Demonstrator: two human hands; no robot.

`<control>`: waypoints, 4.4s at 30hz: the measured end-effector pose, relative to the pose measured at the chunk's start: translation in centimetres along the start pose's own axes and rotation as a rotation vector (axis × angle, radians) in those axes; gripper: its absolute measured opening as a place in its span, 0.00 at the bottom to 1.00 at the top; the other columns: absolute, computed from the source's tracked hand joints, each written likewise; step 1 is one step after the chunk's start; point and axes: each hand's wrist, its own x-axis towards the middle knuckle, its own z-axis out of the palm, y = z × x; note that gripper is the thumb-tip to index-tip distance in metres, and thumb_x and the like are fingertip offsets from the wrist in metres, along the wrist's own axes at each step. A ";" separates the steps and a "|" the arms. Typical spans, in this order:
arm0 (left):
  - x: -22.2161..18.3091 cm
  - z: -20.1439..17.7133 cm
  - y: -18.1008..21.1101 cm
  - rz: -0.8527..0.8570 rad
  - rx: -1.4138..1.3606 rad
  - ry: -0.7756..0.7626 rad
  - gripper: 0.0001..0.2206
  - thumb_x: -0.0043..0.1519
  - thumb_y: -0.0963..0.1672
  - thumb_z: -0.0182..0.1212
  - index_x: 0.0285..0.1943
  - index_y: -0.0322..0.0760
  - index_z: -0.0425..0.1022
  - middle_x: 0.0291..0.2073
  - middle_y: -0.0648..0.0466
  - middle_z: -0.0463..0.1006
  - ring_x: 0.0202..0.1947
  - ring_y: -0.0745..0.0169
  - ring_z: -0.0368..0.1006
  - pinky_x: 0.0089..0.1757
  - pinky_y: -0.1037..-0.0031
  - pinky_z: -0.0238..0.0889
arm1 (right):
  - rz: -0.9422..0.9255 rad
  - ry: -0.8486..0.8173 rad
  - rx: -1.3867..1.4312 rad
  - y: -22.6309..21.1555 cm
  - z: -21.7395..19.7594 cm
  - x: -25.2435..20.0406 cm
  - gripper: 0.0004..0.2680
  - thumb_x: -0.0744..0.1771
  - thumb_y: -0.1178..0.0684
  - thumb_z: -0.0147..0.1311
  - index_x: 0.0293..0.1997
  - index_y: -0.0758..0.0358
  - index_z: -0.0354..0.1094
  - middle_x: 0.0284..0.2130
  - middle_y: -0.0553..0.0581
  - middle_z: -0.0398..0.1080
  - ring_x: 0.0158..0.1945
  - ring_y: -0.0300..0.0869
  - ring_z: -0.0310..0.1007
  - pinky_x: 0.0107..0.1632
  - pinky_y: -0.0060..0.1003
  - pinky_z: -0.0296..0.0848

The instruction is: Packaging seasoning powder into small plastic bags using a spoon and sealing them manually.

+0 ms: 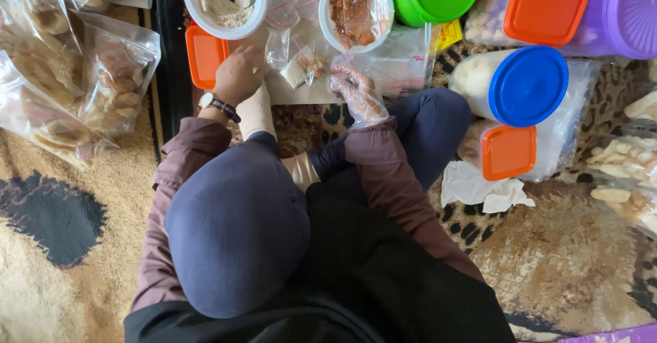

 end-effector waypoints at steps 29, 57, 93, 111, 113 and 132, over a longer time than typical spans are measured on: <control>-0.9 -1.5 3.7 0.160 -0.176 -0.097 0.21 0.61 0.47 0.68 0.65 0.44 0.75 0.50 0.51 0.82 0.47 0.42 0.79 0.46 0.53 0.73 | -0.189 0.097 0.497 -0.9 -9.3 -2.8 0.15 0.69 0.56 0.62 0.60 0.70 0.67 0.41 0.64 0.79 0.40 0.44 0.83 0.42 0.36 0.88; 0.4 -6.7 10.1 0.384 -0.118 -0.277 0.20 0.64 0.48 0.61 0.65 0.42 0.71 0.60 0.48 0.75 0.47 0.38 0.76 0.40 0.48 0.71 | -0.628 0.501 -1.126 -6.0 -16.7 6.0 0.23 0.66 0.41 0.73 0.64 0.57 0.68 0.56 0.63 0.65 0.59 0.59 0.62 0.57 0.57 0.62; -1.1 -9.3 10.5 0.340 -0.097 -0.363 0.23 0.66 0.50 0.55 0.70 0.42 0.67 0.61 0.47 0.74 0.52 0.39 0.74 0.46 0.47 0.68 | -1.337 0.457 -1.166 -7.7 -16.6 7.1 0.05 0.65 0.66 0.66 0.37 0.64 0.73 0.38 0.56 0.74 0.42 0.46 0.74 0.44 0.36 0.81; 0.9 -0.3 6.2 0.187 0.054 -0.352 0.28 0.61 0.53 0.65 0.72 0.51 0.68 0.69 0.56 0.68 0.71 0.44 0.56 0.63 0.45 0.56 | -0.504 -0.143 -0.686 -4.0 -2.8 -1.8 0.19 0.64 0.50 0.66 0.62 0.55 0.70 0.60 0.61 0.69 0.64 0.63 0.66 0.66 0.53 0.67; 0.2 -0.4 7.0 0.183 0.112 -0.399 0.29 0.61 0.54 0.63 0.73 0.54 0.67 0.72 0.60 0.65 0.74 0.44 0.51 0.65 0.42 0.48 | -0.515 0.334 -1.123 1.7 -4.9 -8.6 0.14 0.65 0.42 0.59 0.49 0.60 0.69 0.41 0.55 0.67 0.45 0.52 0.69 0.48 0.45 0.68; -1.3 -2.6 6.0 0.072 0.114 -0.327 0.32 0.61 0.54 0.63 0.75 0.46 0.64 0.75 0.49 0.58 0.76 0.36 0.44 0.67 0.32 0.32 | -0.646 -0.097 -0.798 -0.5 -1.4 -0.6 0.12 0.67 0.44 0.62 0.54 0.49 0.75 0.52 0.54 0.73 0.60 0.50 0.71 0.69 0.46 0.65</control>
